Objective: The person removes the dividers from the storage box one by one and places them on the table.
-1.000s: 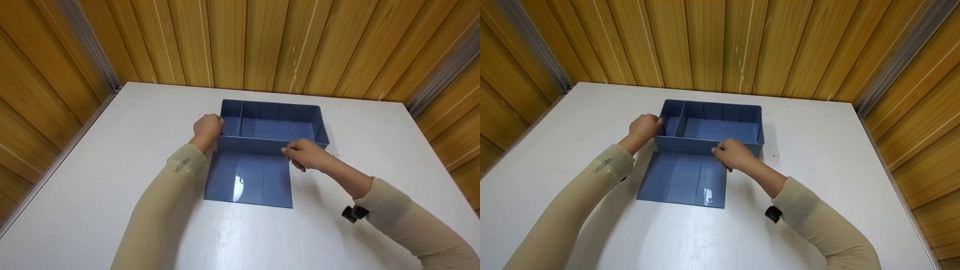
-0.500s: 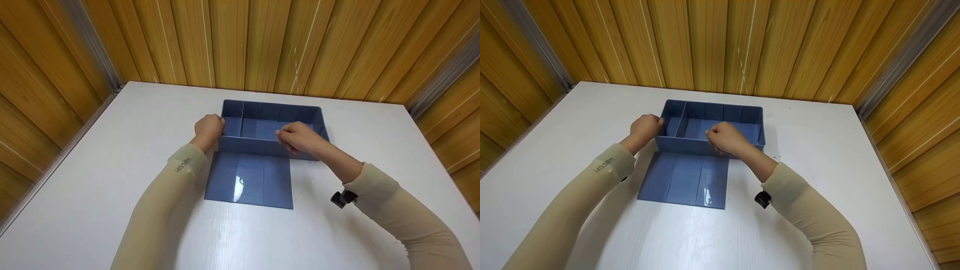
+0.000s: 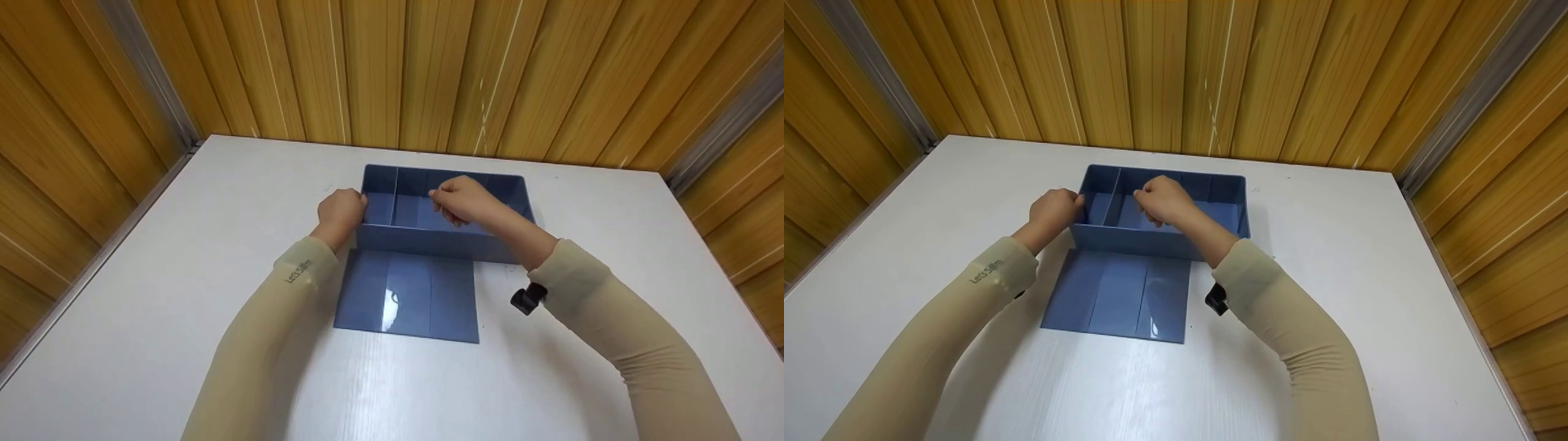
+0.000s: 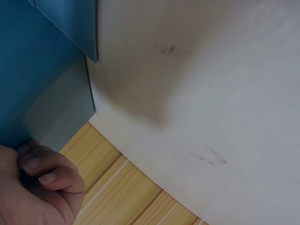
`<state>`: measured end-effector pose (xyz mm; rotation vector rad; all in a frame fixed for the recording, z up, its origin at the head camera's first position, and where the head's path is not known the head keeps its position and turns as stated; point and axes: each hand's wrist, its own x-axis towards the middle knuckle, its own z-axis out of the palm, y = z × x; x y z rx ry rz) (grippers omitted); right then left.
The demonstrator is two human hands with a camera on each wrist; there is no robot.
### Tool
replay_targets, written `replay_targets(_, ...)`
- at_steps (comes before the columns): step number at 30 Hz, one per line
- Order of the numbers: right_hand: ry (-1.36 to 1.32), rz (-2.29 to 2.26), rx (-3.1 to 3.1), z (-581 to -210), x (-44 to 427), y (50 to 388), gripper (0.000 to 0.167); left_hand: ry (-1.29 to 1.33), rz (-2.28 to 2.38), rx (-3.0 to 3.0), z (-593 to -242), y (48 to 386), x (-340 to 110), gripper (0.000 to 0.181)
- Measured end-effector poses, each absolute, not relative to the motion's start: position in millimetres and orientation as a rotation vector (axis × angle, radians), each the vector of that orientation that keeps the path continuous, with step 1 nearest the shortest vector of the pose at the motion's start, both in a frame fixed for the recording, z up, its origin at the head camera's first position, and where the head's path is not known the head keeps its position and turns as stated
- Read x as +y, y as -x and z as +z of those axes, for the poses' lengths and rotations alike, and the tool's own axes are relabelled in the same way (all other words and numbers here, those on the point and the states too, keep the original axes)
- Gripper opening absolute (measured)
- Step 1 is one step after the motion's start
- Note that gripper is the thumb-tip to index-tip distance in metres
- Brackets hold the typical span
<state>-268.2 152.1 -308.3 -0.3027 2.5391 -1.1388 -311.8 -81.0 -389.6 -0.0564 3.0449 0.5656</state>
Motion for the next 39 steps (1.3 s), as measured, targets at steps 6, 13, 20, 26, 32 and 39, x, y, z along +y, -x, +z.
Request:
replay_targets(6,0.268,-1.135,2.538,-311.9,138.5,280.9,0.036,0.06,0.56,3.043,-389.6,312.1,-79.1,0.043)
replay_targets(13,0.272,-1.118,2.567,-322.1,126.2,294.1,0.033,0.033,0.555,3.071,-386.7,307.6,-82.4,0.043)
replay_targets(20,0.229,-1.147,2.542,-334.7,115.4,310.2,0.033,0.059,0.59,3.077,-386.3,304.5,-86.9,0.042)
replay_targets(26,0.192,-1.182,2.512,-341.2,103.0,316.2,0.035,0.078,0.595,3.061,-387.8,304.2,-88.4,0.042)
replay_targets(32,0.171,-1.128,2.549,-347.1,93.0,318.4,0.035,0.079,0.596,3.043,-388.2,305.4,-89.2,0.042)
replay_targets(39,0.136,-0.982,2.603,-357.5,92.7,320.0,0.041,0.05,0.614,3.042,-388.8,307.0,-82.1,0.042)
